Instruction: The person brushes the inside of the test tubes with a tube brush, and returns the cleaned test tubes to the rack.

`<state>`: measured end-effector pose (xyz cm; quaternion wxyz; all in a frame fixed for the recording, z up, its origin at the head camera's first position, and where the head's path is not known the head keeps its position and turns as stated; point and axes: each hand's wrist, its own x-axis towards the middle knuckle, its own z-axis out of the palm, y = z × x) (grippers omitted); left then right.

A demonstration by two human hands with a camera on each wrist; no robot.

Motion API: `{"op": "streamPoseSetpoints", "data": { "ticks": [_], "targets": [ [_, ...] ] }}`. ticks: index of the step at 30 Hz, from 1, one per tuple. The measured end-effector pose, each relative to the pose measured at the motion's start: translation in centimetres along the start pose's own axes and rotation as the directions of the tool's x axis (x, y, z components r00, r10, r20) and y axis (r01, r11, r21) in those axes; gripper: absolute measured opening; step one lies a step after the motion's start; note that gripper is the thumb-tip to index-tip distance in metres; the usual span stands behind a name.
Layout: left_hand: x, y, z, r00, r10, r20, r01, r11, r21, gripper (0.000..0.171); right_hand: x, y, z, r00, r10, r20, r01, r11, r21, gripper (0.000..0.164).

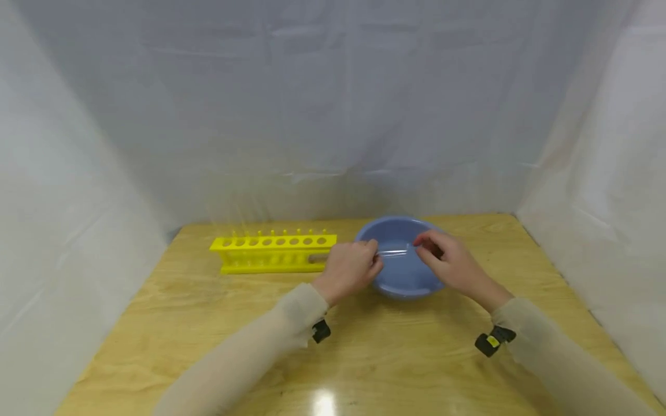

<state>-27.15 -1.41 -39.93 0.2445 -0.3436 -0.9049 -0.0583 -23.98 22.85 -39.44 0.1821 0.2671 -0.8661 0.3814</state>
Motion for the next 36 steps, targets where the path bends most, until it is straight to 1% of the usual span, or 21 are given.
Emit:
{"op": "streamPoseSetpoints", "data": {
  "ticks": [4, 8, 11, 13, 15, 16, 19, 21, 23, 25, 26, 27, 28, 29, 31, 32, 33, 34, 35, 36],
  "targets": [
    [-0.5, -0.3, 0.2, 1.0, -0.005, 0.0, 0.005, 1.0, -0.011, 0.022, -0.5, 0.6, -0.2, 0.994, -0.1, -0.039, 0.095, 0.989, -0.117, 0.008],
    [-0.6, -0.5, 0.1, 1.0, -0.008, -0.003, 0.008, 1.0, -0.013, 0.022, -0.5, 1.0, -0.4, 0.984, -0.171, -0.052, 0.159, 0.969, -0.187, 0.006],
    [-0.5, -0.6, 0.0, 1.0, -0.008, -0.006, 0.008, 1.0, -0.02, 0.022, -0.2, 1.1, -0.4, 0.965, -0.254, -0.065, 0.233, 0.946, -0.224, 0.003],
    [-0.4, -0.6, 0.0, 1.0, -0.006, -0.007, 0.006, 1.0, -0.018, 0.022, -0.2, 1.1, -0.5, 0.954, -0.292, -0.073, 0.267, 0.933, -0.242, 0.003],
    [-0.4, -0.5, 0.0, 1.0, 0.001, -0.008, -0.001, 1.0, -0.01, 0.022, -0.2, 1.1, -0.5, 0.948, -0.309, -0.077, 0.282, 0.926, -0.25, 0.006],
    [-0.3, -0.4, 0.1, 1.0, 0.004, -0.009, -0.004, 1.0, -0.003, 0.022, -0.2, 1.0, -0.6, 0.951, -0.298, -0.075, 0.273, 0.93, -0.245, 0.009],
    [-0.4, -0.2, 0.1, 1.0, 0.015, -0.013, -0.015, 1.0, 0.016, 0.022, -0.3, 0.7, -0.8, 0.973, -0.224, -0.048, 0.211, 0.958, -0.192, 0.013],
    [-0.4, -0.1, 0.1, 0.999, 0.022, -0.024, -0.021, 0.999, 0.026, 0.022, -0.4, 0.3, -1.0, 0.989, -0.147, -0.017, 0.143, 0.981, -0.132, 0.013],
    [-0.4, 0.0, 0.2, 0.999, 0.026, -0.041, -0.024, 0.999, 0.04, 0.022, -0.4, 0.0, -1.3, 0.998, -0.054, 0.028, 0.056, 0.996, -0.065, 0.013],
    [-0.4, 0.1, 0.3, 0.998, 0.029, -0.063, -0.025, 0.998, 0.054, 0.022, -0.3, -0.2, -1.6, 0.995, 0.058, 0.083, -0.059, 0.998, 0.01, 0.018],
    [-0.4, 0.1, 0.3, 0.997, 0.033, -0.076, -0.029, 0.998, 0.06, 0.022, -0.3, -0.3, -1.8, 0.986, 0.117, 0.115, -0.124, 0.991, 0.053, 0.021],
    [-0.4, 0.1, 0.3, 0.995, 0.039, -0.09, -0.033, 0.997, 0.071, 0.022, -0.2, -0.3, -1.9, 0.972, 0.18, 0.15, -0.196, 0.975, 0.099, 0.024],
    [-0.3, 0.2, 0.4, 0.993, 0.047, -0.105, -0.039, 0.996, 0.08, 0.022, -0.1, -0.3, -2.0, 0.951, 0.246, 0.188, -0.275, 0.95, 0.147, 0.028],
    [-0.3, 0.2, 0.4, 0.992, 0.056, -0.115, -0.046, 0.995, 0.091, 0.023, 0.0, -0.3, -2.1, 0.925, 0.306, 0.226, -0.351, 0.916, 0.195, 0.03],
    [-0.3, 0.2, 0.4, 0.989, 0.072, -0.128, -0.058, 0.992, 0.109, 0.023, 0.2, -0.3, -2.2, 0.872, 0.393, 0.293, -0.473, 0.833, 0.288, 0.031],
    [-0.3, 0.2, 0.4, 0.988, 0.077, -0.132, -0.061, 0.991, 0.116, 0.023, 0.3, -0.4, -2.2, 0.849, 0.423, 0.317, -0.516, 0.794, 0.322, 0.031],
    [-0.3, 0.2, 0.4, 0.989, 0.075, -0.128, -0.06, 0.991, 0.117, 0.023, 0.3, -0.4, -2.2, 0.832, 0.445, 0.332, -0.547, 0.761, 0.349, 0.03],
    [-0.3, 0.2, 0.4, 0.991, 0.069, -0.118, -0.056, 0.992, 0.11, 0.023, 0.4, -0.5, -2.2, 0.824, 0.455, 0.338, -0.56, 0.746, 0.361, 0.03],
    [-0.3, 0.2, 0.4, 0.993, 0.057, -0.102, -0.047, 0.994, 0.102, 0.023, 0.4, -0.5, -2.2, 0.827, 0.455, 0.331, -0.557, 0.747, 0.363, 0.03],
    [-0.2, 0.2, 0.3, 0.996, 0.041, -0.083, -0.034, 0.995, 0.089, 0.023, 0.3, -0.5, -2.2, 0.838, 0.448, 0.313, -0.54, 0.763, 0.354, 0.03]
  ]
}}
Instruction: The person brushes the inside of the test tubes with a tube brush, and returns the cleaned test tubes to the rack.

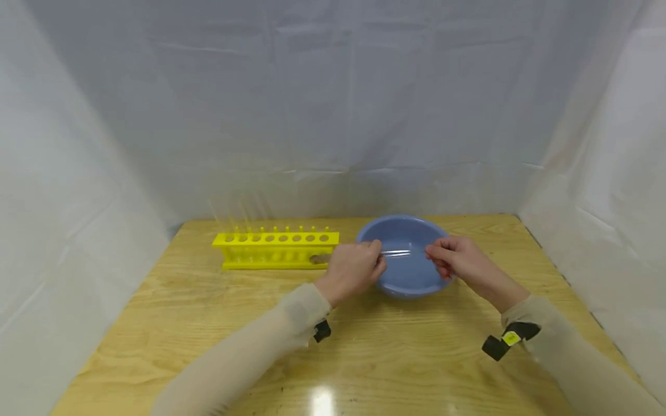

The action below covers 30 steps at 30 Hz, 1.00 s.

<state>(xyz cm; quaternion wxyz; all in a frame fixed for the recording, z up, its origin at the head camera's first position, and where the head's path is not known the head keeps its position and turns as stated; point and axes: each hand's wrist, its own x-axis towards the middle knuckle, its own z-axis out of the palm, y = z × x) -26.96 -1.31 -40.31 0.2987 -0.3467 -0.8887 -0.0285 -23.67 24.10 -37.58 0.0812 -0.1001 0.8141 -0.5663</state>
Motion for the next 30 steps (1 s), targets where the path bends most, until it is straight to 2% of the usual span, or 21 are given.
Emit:
{"op": "streamPoseSetpoints", "data": {
  "ticks": [1, 3, 4, 5, 6, 7, 9, 10, 11, 13, 14, 15, 17, 20, 22, 24, 25, 26, 27, 28, 30],
  "targets": [
    [0.0, 0.0, -0.1, 1.0, -0.015, 0.023, 0.016, 1.0, -0.018, 0.022, 0.0, 0.1, 0.1, 0.999, -0.032, -0.02, 0.031, 0.999, -0.03, 0.03],
    [0.1, -0.1, -0.3, 0.996, -0.048, 0.069, 0.052, 0.997, -0.051, 0.021, -0.2, 0.4, 0.3, 0.986, -0.161, -0.052, 0.152, 0.977, -0.148, 0.025],
    [0.1, -0.2, -0.4, 0.994, -0.062, 0.089, 0.068, 0.996, -0.065, 0.021, -0.2, 0.5, 0.5, 0.966, -0.251, -0.059, 0.231, 0.945, -0.231, 0.021],
    [0.1, -0.2, -0.5, 0.992, -0.072, 0.104, 0.08, 0.994, -0.076, 0.021, -0.3, 0.7, 0.6, 0.933, -0.356, -0.059, 0.319, 0.891, -0.324, 0.017],
    [0.1, -0.3, -0.6, 0.99, -0.079, 0.117, 0.09, 0.992, -0.09, 0.02, -0.3, 0.9, 0.7, 0.887, -0.459, -0.047, 0.399, 0.815, -0.421, 0.016],
    [0.1, -0.4, -0.7, 0.988, -0.084, 0.127, 0.097, 0.99, -0.104, 0.02, -0.3, 1.0, 0.8, 0.827, -0.561, -0.028, 0.471, 0.72, -0.509, 0.018],
    [0.0, -0.4, -0.8, 0.985, -0.091, 0.145, 0.109, 0.986, -0.124, 0.019, -0.1, 1.3, 0.9, 0.685, -0.728, 0.032, 0.568, 0.506, -0.649, 0.02],
    [0.0, -0.4, -0.8, 0.984, -0.092, 0.156, 0.113, 0.985, -0.134, 0.019, 0.0, 1.4, 1.0, 0.611, -0.789, 0.061, 0.591, 0.404, -0.698, 0.02],
    [0.0, -0.4, -0.9, 0.982, -0.092, 0.166, 0.116, 0.983, -0.144, 0.02, 0.1, 1.5, 1.0, 0.547, -0.833, 0.087, 0.602, 0.319, -0.733, 0.019],
    [-0.1, -0.4, -0.9, 0.979, -0.091, 0.184, 0.121, 0.98, -0.157, 0.02, 0.3, 1.7, 0.9, 0.448, -0.885, 0.129, 0.617, 0.201, -0.761, 0.022],
    [-0.1, -0.3, -0.9, 0.977, -0.091, 0.191, 0.123, 0.979, -0.164, 0.02, 0.3, 1.7, 0.8, 0.41, -0.901, 0.143, 0.621, 0.161, -0.767, 0.024],
    [-0.1, -0.2, -0.9, 0.977, -0.091, 0.194, 0.124, 0.978, -0.168, 0.02, 0.4, 1.7, 0.8, 0.377, -0.914, 0.152, 0.623, 0.128, -0.772, 0.026],
    [-0.1, 0.0, -0.9, 0.977, -0.088, 0.193, 0.122, 0.978, -0.171, 0.021, 0.3, 1.7, 0.6, 0.333, -0.927, 0.172, 0.621, 0.079, -0.78, 0.028],
    [-0.1, 0.3, -0.8, 0.977, -0.086, 0.196, 0.12, 0.978, -0.169, 0.022, 0.1, 1.7, 0.4, 0.297, -0.932, 0.205, 0.616, 0.023, -0.787, 0.032],
    [0.0, 0.5, -0.7, 0.975, -0.086, 0.203, 0.12, 0.979, -0.163, 0.022, -0.1, 1.7, 0.2, 0.288, -0.93, 0.23, 0.615, -0.004, -0.789, 0.034],
    [0.0, 0.6, -0.7, 0.974, -0.089, 0.208, 0.124, 0.979, -0.161, 0.022, -0.2, 1.6, 0.1, 0.302, -0.924, 0.236, 0.62, 0.002, -0.784, 0.035],
    [0.1, 0.6, -0.7, 0.974, -0.091, 0.206, 0.125, 0.98, -0.156, 0.022, -0.2, 1.5, 0.1, 0.319, -0.919, 0.231, 0.627, 0.022, -0.779, 0.036],
    [0.1, 0.6, -0.7, 0.975, -0.094, 0.2, 0.126, 0.98, -0.152, 0.022, -0.2, 1.4, 0.1, 0.348, -0.912, 0.217, 0.634, 0.058, -0.771, 0.036],
    [0.1, 0.5, -0.7, 0.976, -0.097, 0.196, 0.126, 0.981, -0.147, 0.022, -0.3, 1.4, 0.0, 0.386, -0.901, 0.198, 0.642, 0.108, -0.759, 0.035],
    [0.1, 0.5, -0.7, 0.976, -0.099, 0.191, 0.128, 0.982, -0.141, 0.022, -0.3, 1.3, 0.0, 0.434, -0.884, 0.174, 0.65, 0.174, -0.74, 0.031],
    [0.1, 0.4, -0.6, 0.977, -0.103, 0.184, 0.127, 0.984, -0.121, 0.022, -0.4, 1.1, 0.0, 0.558, -0.822, 0.111, 0.644, 0.346, -0.682, 0.018]
  ]
}}
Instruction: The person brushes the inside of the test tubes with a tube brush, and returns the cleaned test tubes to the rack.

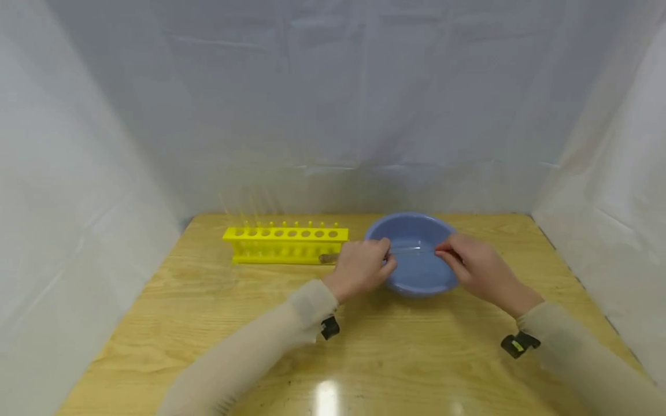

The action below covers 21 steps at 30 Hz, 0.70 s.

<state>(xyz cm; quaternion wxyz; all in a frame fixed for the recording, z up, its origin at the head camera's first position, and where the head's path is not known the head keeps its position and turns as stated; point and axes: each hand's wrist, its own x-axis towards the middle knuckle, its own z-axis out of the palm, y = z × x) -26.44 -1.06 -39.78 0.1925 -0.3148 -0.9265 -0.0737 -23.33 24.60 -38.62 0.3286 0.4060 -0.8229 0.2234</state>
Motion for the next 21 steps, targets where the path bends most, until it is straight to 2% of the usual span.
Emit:
{"op": "streamPoseSetpoints", "data": {
  "ticks": [2, 3, 5, 8, 9, 11, 13, 14, 15, 16, 17, 18, 19, 20, 21],
  "targets": [
    [0.1, 0.1, -0.1, 1.0, 0.003, -0.001, -0.003, 1.0, 0.016, 0.022, 0.1, -0.1, -0.3, 0.984, 0.164, 0.074, -0.172, 0.977, 0.125, 0.009],
    [0.1, 0.1, -0.1, 1.0, 0.004, -0.002, -0.004, 1.0, 0.025, 0.022, 0.3, -0.2, -0.6, 0.961, 0.246, 0.123, -0.266, 0.946, 0.184, 0.008],
    [0.1, 0.2, -0.2, 1.0, 0.01, -0.006, -0.01, 0.999, 0.044, 0.022, 0.6, -0.3, -1.0, 0.889, 0.393, 0.234, -0.449, 0.85, 0.277, 0.008],
    [0.0, 0.4, -0.3, 0.999, 0.026, -0.025, -0.025, 0.997, 0.069, 0.023, 1.3, -0.2, -1.5, 0.744, 0.54, 0.394, -0.666, 0.652, 0.363, 0.02],
    [0.1, 0.4, -0.3, 0.999, 0.035, -0.039, -0.032, 0.996, 0.077, 0.023, 1.5, -0.1, -1.6, 0.695, 0.569, 0.44, -0.718, 0.577, 0.389, 0.024],
    [0.1, 0.4, -0.3, 0.996, 0.055, -0.064, -0.049, 0.994, 0.093, 0.023, 1.9, 0.1, -1.7, 0.617, 0.599, 0.51, -0.786, 0.438, 0.437, 0.027],
    [0.1, 0.4, -0.3, 0.993, 0.077, -0.09, -0.067, 0.992, 0.112, 0.023, 2.2, 0.1, -1.9, 0.553, 0.606, 0.571, -0.824, 0.298, 0.482, 0.025],
    [0.1, 0.4, -0.3, 0.992, 0.086, -0.097, -0.074, 0.99, 0.12, 0.024, 2.2, 0.1, -2.0, 0.529, 0.604, 0.597, -0.833, 0.234, 0.501, 0.022],
    [0.1, 0.4, -0.3, 0.99, 0.094, -0.101, -0.081, 0.989, 0.125, 0.024, 2.2, 0.1, -2.0, 0.509, 0.6, 0.617, -0.838, 0.181, 0.515, 0.02],
    [0.2, 0.4, -0.3, 0.991, 0.094, -0.099, -0.081, 0.989, 0.127, 0.024, 2.2, 0.1, -2.0, 0.495, 0.598, 0.63, -0.84, 0.144, 0.523, 0.02],
    [0.2, 0.4, -0.3, 0.991, 0.091, -0.094, -0.079, 0.989, 0.127, 0.024, 2.2, 0.2, -2.0, 0.491, 0.596, 0.636, -0.839, 0.126, 0.529, 0.021],
    [0.2, 0.4, -0.3, 0.993, 0.084, -0.086, -0.073, 0.99, 0.125, 0.024, 2.1, 0.1, -1.9, 0.494, 0.6, 0.63, -0.838, 0.134, 0.529, 0.021],
    [0.2, 0.3, -0.2, 0.994, 0.073, -0.077, -0.064, 0.991, 0.116, 0.024, 1.9, 0.1, -1.7, 0.509, 0.604, 0.612, -0.833, 0.168, 0.527, 0.022],
    [0.2, 0.3, -0.2, 0.996, 0.061, -0.066, -0.054, 0.993, 0.103, 0.024, 1.8, 0.1, -1.5, 0.532, 0.611, 0.586, -0.824, 0.216, 0.523, 0.025],
    [0.2, 0.3, -0.2, 0.998, 0.046, -0.053, -0.041, 0.995, 0.087, 0.023, 1.5, 0.1, -1.3, 0.565, 0.615, 0.55, -0.808, 0.28, 0.518, 0.026]
  ]
}}
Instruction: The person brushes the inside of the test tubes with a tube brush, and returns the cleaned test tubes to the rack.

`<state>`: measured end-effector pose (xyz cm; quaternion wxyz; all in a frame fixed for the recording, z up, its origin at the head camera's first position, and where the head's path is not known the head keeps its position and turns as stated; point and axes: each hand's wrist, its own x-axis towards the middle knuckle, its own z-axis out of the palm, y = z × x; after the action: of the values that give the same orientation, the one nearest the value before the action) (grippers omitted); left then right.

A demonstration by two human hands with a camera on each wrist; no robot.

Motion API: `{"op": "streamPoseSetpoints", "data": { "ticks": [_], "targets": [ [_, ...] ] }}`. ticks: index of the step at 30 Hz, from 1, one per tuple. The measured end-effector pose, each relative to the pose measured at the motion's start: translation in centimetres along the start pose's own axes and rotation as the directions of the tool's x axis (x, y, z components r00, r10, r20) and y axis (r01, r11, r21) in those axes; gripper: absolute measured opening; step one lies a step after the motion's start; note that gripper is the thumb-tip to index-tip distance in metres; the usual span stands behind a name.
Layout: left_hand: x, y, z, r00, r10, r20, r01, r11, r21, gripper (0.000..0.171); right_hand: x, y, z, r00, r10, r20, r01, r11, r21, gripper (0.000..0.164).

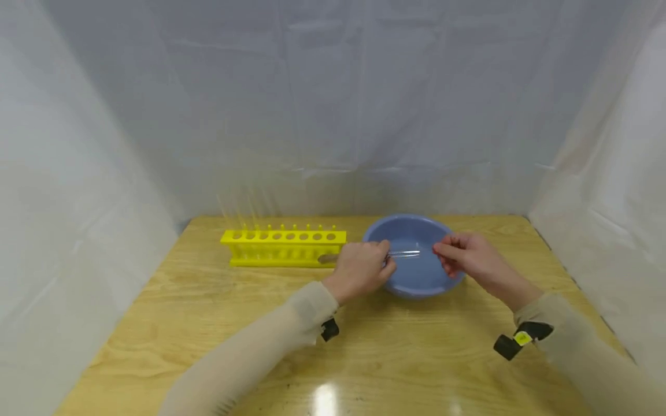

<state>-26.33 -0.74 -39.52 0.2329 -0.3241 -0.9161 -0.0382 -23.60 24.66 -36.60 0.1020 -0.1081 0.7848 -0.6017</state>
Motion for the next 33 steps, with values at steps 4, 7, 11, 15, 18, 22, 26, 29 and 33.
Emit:
{"op": "streamPoseSetpoints", "data": {
  "ticks": [4, 7, 11, 15, 18, 22, 26, 29, 33],
  "targets": [
    [0.0, -0.1, 0.2, 0.998, -0.042, 0.046, 0.045, 0.997, -0.063, 0.024, -0.3, 1.1, 0.5, 0.955, -0.291, -0.06, 0.26, 0.917, -0.303, 0.02],
    [0.1, -0.2, 0.1, 0.997, -0.049, 0.067, 0.055, 0.994, -0.094, 0.024, -0.4, 1.6, 0.5, 0.815, -0.579, -0.005, 0.467, 0.663, -0.585, 0.021],
    [0.1, -0.3, -0.2, 0.994, -0.053, 0.099, 0.064, 0.991, -0.116, 0.024, 0.1, 1.7, 0.5, 0.539, -0.827, 0.16, 0.57, 0.219, -0.792, 0.019],
    [0.1, -0.4, -0.5, 0.99, -0.055, 0.13, 0.073, 0.987, -0.141, 0.025, 0.6, 1.7, 0.4, 0.372, -0.897, 0.24, 0.588, 0.027, -0.808, 0.027],
    [0.3, -0.4, -0.7, 0.989, -0.051, 0.136, 0.073, 0.984, -0.161, 0.025, 0.8, 1.5, -0.1, 0.326, -0.909, 0.259, 0.584, -0.023, -0.812, 0.032],
    [0.5, -0.3, -0.8, 0.99, -0.049, 0.131, 0.072, 0.982, -0.174, 0.026, 0.9, 1.3, -0.6, 0.295, -0.906, 0.303, 0.585, -0.079, -0.807, 0.031],
    [0.4, -0.2, -0.8, 0.99, -0.043, 0.137, 0.067, 0.982, -0.176, 0.026, 0.9, 1.4, -0.7, 0.264, -0.9, 0.348, 0.601, -0.129, -0.789, 0.029],
    [0.4, -0.1, -0.6, 0.99, -0.035, 0.133, 0.057, 0.985, -0.166, 0.026, 0.8, 1.4, -0.6, 0.255, -0.899, 0.355, 0.609, -0.136, -0.781, 0.029],
    [0.5, -0.1, -0.5, 0.992, -0.032, 0.119, 0.049, 0.989, -0.137, 0.026, 0.8, 1.3, -0.6, 0.255, -0.905, 0.341, 0.622, -0.117, -0.775, 0.03]
  ]
}}
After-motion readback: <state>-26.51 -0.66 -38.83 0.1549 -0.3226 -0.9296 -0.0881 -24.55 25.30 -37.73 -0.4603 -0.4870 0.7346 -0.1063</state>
